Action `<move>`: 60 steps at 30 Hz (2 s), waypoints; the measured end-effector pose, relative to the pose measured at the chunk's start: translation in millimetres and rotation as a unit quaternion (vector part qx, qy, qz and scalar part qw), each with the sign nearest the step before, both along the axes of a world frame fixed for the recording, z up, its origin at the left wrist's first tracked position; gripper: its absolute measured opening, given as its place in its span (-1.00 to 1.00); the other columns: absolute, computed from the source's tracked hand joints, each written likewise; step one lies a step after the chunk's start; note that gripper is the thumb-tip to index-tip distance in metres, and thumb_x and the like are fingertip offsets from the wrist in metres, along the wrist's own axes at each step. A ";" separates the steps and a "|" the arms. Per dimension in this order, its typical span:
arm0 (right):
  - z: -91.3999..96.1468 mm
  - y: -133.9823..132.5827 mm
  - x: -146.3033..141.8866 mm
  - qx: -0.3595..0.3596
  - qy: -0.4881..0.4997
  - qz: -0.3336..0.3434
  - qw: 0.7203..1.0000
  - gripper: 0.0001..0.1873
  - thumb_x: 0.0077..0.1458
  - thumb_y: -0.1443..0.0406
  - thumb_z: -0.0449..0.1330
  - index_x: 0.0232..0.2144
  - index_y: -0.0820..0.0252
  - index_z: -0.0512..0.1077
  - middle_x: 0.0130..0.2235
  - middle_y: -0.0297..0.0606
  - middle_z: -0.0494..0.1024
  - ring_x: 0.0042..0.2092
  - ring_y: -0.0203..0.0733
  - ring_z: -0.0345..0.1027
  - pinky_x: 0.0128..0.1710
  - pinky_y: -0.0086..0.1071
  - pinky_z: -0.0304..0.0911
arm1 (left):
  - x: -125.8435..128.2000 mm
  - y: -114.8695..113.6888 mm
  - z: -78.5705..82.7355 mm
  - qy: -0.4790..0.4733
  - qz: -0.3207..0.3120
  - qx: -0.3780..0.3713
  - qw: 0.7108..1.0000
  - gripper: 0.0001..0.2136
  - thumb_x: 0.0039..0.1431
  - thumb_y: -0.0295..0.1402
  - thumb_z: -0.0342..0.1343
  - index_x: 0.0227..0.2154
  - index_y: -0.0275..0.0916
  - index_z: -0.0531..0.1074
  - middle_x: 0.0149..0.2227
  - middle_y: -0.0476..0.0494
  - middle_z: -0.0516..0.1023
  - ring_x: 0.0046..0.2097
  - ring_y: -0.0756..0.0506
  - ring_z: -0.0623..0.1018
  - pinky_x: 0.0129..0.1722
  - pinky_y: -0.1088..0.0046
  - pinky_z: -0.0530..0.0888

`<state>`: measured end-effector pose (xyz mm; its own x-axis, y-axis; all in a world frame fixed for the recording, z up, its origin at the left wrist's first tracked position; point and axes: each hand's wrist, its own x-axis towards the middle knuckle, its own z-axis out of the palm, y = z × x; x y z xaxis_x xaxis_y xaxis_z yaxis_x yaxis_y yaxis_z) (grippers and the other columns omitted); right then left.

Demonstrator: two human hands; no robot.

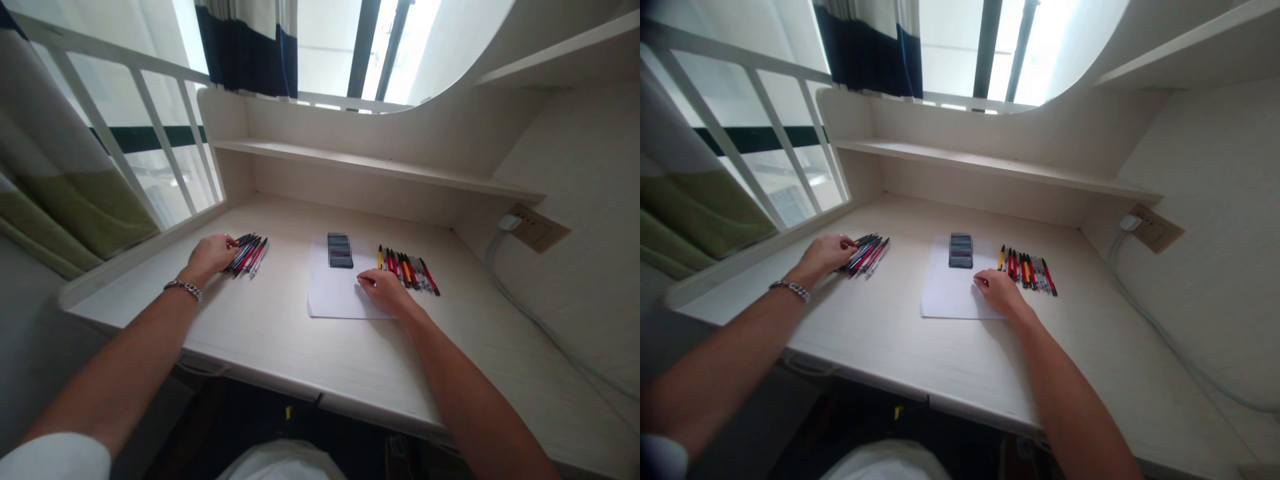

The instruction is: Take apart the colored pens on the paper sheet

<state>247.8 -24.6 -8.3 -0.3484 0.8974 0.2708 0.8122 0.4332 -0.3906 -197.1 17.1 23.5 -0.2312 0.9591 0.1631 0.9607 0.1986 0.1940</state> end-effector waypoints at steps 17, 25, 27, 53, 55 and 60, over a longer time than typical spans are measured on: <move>5.3 -0.3 5.4 -0.015 -0.001 -0.018 1.000 -0.73 0.25 0.28 0.12 -0.19 0.16 0.63 -0.15 -0.18 0.67 -0.12 -0.12 0.51 -0.10 -0.38 0.26 | 73.5 -6.9 7.6 -0.033 -0.126 0.048 0.990 -0.74 0.23 -0.27 0.05 -0.18 -0.22 0.61 -0.14 -0.24 0.67 -0.11 -0.19 0.58 -0.13 0.37 0.44; 13.4 4.8 34.2 -0.019 0.013 -0.132 0.991 -0.72 0.24 0.27 0.13 -0.19 0.20 0.64 -0.17 -0.14 0.68 -0.16 -0.10 0.52 -0.14 -0.36 0.29 | 216.0 -11.0 -15.8 -0.077 -0.339 0.042 0.937 -0.81 0.21 -0.38 0.11 -0.25 -0.24 0.62 -0.23 -0.24 0.66 -0.19 -0.15 0.57 -0.21 0.39 0.44; 14.2 5.4 37.8 -0.016 0.010 -0.143 0.989 -0.72 0.24 0.27 0.13 -0.19 0.20 0.64 -0.17 -0.13 0.68 -0.16 -0.09 0.52 -0.15 -0.35 0.29 | 228.4 -12.0 -19.0 -0.078 -0.347 0.045 0.934 -0.81 0.21 -0.39 0.09 -0.25 -0.24 0.62 -0.23 -0.26 0.65 -0.19 -0.17 0.57 -0.20 0.37 0.45; -1.7 3.8 -10.7 -0.023 -0.057 -0.093 0.994 -0.72 0.26 0.28 0.16 -0.07 0.13 0.61 -0.05 -0.07 0.55 -0.02 -0.06 0.42 -0.05 -0.35 0.27 | 186.1 -3.9 -26.9 -0.178 -0.258 0.003 0.949 -0.75 0.19 -0.35 0.10 -0.16 -0.26 0.63 -0.14 -0.28 0.67 -0.11 -0.21 0.60 -0.10 0.31 0.47; -0.8 3.7 -10.7 -0.025 -0.057 -0.092 0.994 -0.76 0.25 0.30 0.16 -0.14 0.14 0.62 -0.07 -0.08 0.55 -0.04 -0.07 0.41 -0.07 -0.35 0.26 | 191.8 -7.0 -26.2 -0.178 -0.290 0.012 0.940 -0.73 0.22 -0.32 0.07 -0.17 -0.26 0.64 -0.15 -0.28 0.67 -0.13 -0.20 0.60 -0.09 0.32 0.46; 6.9 2.0 -7.2 -0.036 -0.017 -0.077 0.996 -0.82 0.22 0.35 0.18 -0.23 0.14 0.60 -0.18 -0.18 0.61 -0.15 -0.16 0.42 -0.13 -0.38 0.23 | 203.6 -11.2 -28.0 -0.152 -0.369 0.030 0.916 -0.66 0.29 -0.16 0.02 -0.11 -0.19 0.63 -0.07 -0.24 0.65 -0.02 -0.21 0.56 -0.03 0.35 0.43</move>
